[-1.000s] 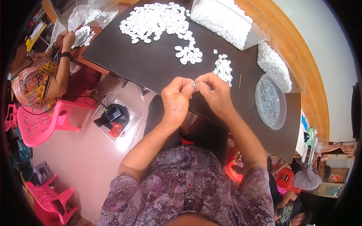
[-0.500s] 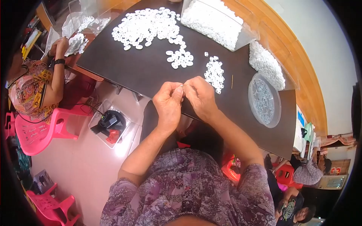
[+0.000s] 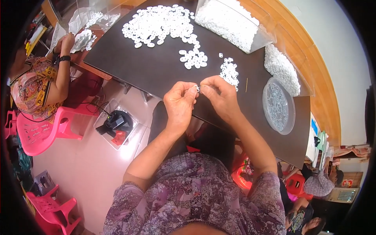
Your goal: Assembling small plastic components using a thin needle-like tool.
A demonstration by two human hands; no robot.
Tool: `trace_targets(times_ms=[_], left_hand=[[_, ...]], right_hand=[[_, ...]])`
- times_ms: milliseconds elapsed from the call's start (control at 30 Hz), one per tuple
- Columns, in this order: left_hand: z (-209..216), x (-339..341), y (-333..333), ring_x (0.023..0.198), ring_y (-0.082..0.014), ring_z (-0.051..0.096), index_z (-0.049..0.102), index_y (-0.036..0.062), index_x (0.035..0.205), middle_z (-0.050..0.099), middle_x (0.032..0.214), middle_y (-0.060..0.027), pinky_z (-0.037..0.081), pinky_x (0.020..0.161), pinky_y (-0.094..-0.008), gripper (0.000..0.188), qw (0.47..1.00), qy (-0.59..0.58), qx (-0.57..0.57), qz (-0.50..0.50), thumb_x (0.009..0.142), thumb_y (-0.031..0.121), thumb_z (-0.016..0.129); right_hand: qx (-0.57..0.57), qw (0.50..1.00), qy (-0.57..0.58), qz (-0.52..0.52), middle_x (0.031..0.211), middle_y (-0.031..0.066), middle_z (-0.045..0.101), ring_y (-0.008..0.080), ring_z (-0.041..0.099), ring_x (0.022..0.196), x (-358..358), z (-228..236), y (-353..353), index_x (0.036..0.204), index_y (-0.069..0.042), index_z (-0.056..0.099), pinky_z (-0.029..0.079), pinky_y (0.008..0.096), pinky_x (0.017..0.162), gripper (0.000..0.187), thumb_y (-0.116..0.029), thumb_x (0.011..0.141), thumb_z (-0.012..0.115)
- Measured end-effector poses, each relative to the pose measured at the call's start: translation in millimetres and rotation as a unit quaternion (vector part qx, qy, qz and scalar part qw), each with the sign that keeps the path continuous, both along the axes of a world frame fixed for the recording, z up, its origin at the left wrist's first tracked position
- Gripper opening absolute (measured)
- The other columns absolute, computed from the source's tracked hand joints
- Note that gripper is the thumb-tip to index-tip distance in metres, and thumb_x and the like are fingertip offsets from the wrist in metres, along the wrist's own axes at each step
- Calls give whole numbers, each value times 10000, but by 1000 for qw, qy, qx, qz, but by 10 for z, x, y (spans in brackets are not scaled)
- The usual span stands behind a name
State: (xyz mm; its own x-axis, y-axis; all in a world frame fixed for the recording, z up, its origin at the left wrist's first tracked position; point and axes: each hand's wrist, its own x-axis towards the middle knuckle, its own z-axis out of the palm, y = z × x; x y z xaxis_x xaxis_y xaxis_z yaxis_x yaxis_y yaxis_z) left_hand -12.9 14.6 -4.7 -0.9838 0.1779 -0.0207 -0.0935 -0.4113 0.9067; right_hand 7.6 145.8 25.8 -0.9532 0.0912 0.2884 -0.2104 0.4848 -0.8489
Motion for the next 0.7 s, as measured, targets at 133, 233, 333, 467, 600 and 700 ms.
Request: trace_targets(times_ms=[133, 233, 333, 467, 600, 700], left_hand=[[20, 0, -3, 557, -30, 476, 607, -5, 859, 577, 689, 2, 390, 465, -174, 54, 1000, 9, 1, 0, 868, 38, 576], [7, 1, 6, 555, -31, 475, 606, -7, 856, 575, 688, 2, 388, 462, -175, 57, 1000, 16, -13, 5, 870, 36, 572], [-1, 8, -2, 568, -44, 477, 603, -12, 856, 575, 708, -7, 393, 479, -181, 63, 999, 24, -23, 6, 875, 38, 568], [-7, 1, -25, 583, -60, 484, 603, -15, 868, 577, 731, -19, 401, 503, -186, 67, 1000, 18, -7, -4, 879, 41, 568], [2, 12, -34, 583, -64, 491, 605, -14, 887, 582, 735, -25, 406, 509, -190, 76, 1000, 3, 25, -3, 887, 51, 565], [-1, 32, -38, 582, -67, 496, 605, -16, 907, 588, 742, -32, 411, 514, -195, 90, 1000, 5, 27, 7, 892, 64, 567]], right_hand=[[-3, 1000, -6, 3, 733, 70, 588, 126, 562, 641, -27, -11, -37, 822, 5, 577, 447, 262, 573, 30, -20, 814, 592], [38, 999, 20, 4, 705, 72, 566, 136, 542, 606, -40, -59, -28, 794, 4, 563, 438, 265, 553, 36, -20, 805, 588], [23, 999, 31, 9, 687, 84, 551, 170, 539, 589, -43, -84, -58, 784, -1, 564, 437, 282, 550, 39, -29, 800, 587], [32, 999, 36, 12, 715, 104, 573, 215, 562, 632, -39, -80, -58, 787, 1, 575, 447, 300, 584, 45, -37, 809, 583], [26, 999, 16, 10, 759, 104, 605, 223, 590, 724, -67, 19, 101, 826, 3, 622, 464, 314, 661, 73, -68, 812, 613], [143, 985, 86, -44, 767, 116, 607, 263, 584, 735, -242, 73, 267, 850, -32, 640, 460, 338, 682, 86, -60, 770, 630]])
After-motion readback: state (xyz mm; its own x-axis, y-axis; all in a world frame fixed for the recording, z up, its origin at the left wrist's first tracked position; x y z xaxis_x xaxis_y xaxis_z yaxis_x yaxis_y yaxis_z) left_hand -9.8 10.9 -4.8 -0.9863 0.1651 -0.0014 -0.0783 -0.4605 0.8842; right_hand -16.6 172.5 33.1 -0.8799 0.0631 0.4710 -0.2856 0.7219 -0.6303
